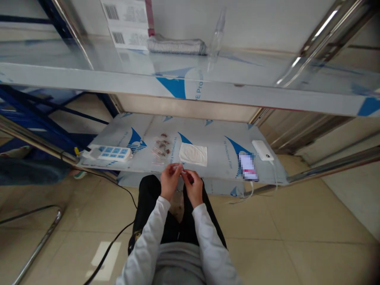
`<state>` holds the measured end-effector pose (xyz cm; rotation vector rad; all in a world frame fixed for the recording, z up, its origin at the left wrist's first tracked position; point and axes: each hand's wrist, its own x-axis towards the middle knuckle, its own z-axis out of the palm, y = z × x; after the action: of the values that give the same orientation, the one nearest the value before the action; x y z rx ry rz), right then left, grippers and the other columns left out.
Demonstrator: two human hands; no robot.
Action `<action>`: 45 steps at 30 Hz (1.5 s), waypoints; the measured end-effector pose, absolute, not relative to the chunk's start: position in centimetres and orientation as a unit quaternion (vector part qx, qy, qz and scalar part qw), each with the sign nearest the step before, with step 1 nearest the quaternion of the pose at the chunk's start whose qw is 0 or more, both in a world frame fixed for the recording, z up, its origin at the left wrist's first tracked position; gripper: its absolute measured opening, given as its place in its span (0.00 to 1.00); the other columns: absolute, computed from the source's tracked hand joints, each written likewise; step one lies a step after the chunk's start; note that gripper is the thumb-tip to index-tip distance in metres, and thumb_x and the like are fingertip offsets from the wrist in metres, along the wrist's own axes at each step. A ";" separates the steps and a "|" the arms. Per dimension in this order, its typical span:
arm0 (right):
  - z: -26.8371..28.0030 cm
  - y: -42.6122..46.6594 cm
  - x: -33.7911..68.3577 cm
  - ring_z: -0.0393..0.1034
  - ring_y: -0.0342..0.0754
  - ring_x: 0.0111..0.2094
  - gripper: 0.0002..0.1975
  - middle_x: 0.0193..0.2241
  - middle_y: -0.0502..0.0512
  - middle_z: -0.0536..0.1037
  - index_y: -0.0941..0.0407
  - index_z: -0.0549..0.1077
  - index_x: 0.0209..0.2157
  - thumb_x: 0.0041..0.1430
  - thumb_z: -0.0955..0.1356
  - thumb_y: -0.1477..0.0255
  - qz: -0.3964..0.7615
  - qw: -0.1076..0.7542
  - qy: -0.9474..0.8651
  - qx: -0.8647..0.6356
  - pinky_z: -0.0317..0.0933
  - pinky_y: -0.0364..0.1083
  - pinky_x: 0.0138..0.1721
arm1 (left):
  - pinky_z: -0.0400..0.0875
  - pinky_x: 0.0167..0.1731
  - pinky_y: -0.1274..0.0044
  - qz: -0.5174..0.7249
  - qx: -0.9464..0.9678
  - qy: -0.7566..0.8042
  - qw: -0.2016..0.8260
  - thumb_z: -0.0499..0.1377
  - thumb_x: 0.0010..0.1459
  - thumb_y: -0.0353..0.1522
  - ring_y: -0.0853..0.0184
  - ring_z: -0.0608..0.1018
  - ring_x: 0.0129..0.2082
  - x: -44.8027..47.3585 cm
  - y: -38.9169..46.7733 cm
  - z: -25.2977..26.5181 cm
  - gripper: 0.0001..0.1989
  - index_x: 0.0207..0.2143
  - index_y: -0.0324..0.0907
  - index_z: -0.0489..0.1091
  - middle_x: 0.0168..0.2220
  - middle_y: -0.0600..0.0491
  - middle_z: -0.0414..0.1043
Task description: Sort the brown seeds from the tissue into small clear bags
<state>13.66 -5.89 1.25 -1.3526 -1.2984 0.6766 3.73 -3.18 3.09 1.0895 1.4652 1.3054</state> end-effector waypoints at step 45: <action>0.6 -11.9 14.7 0.75 0.49 0.32 0.15 0.29 0.54 0.81 0.56 0.80 0.34 0.60 0.65 0.62 0.406 0.475 -0.591 -0.509 0.67 0.45 0.33 | 0.68 0.30 0.79 0.528 0.427 0.492 0.545 0.64 0.48 0.42 0.70 0.74 0.26 2.2 -10.9 0.0 0.16 0.28 0.36 0.72 0.25 0.53 0.73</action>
<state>14.69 -11.88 0.59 -1.2444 -1.4459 0.9937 2.19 -10.89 0.03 1.0133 1.1680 1.2526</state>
